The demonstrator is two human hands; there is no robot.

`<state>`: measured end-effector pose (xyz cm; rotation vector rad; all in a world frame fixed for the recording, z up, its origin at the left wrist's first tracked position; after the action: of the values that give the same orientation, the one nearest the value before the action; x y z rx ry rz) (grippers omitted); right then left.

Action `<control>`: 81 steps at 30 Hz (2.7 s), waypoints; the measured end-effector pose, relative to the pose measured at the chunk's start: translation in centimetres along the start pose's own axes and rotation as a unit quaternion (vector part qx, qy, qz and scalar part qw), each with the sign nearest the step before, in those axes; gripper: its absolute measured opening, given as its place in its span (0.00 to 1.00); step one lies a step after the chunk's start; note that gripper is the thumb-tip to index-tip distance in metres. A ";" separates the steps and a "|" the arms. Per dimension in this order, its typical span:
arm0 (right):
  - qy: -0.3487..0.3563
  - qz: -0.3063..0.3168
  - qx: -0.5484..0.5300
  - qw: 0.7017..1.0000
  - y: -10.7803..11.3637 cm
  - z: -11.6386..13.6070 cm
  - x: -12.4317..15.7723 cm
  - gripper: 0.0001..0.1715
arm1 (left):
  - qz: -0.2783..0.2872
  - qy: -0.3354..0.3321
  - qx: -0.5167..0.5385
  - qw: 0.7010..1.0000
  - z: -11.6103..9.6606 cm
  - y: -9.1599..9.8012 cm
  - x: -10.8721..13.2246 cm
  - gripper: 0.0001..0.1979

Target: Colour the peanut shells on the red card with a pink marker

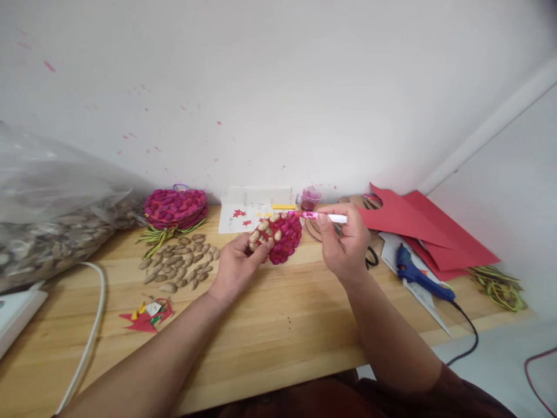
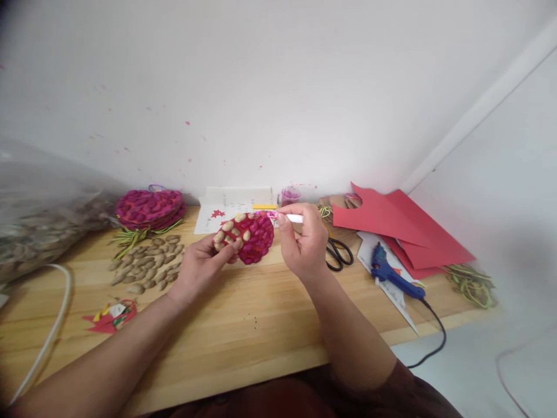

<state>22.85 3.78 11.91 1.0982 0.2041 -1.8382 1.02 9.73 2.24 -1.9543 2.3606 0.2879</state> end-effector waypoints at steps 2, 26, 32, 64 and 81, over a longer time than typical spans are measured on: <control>-0.006 0.005 -0.017 1.000 -0.1 0.0 0.0 0.08 | -0.001 -0.003 -0.007 1.000 0.1 0.0 0.0 0.16; -0.132 -0.055 0.019 0.990 1.7 -5.9 -2.2 0.16 | -0.003 0.081 0.072 0.994 2.7 -0.1 -0.7 0.24; -0.174 -0.003 0.189 0.966 3.6 -10.0 -6.5 0.19 | -0.010 0.092 0.089 0.992 2.9 -0.1 -0.9 0.24; -0.256 0.165 0.346 0.887 -2.2 -14.0 -10.2 0.12 | 0.000 0.087 0.084 0.993 3.6 -0.2 -1.0 0.23; -0.212 -0.032 -0.037 0.976 0.2 -7.5 -5.1 0.22 | -0.004 0.113 0.141 0.983 3.1 -0.6 -0.7 0.24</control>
<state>28.22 11.11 11.42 0.6336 0.0566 -2.0569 1.57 10.90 -0.73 -1.9472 2.3611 -0.2715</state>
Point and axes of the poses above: each hand's wrist, its own x-axis away from the middle knuckle, its own y-axis out of the back of the hand, z = x × y, the point moved 9 cm from there along -x, towards the middle knuckle, and after that the axes turned 4 degrees about z, right-handed, at the moved point
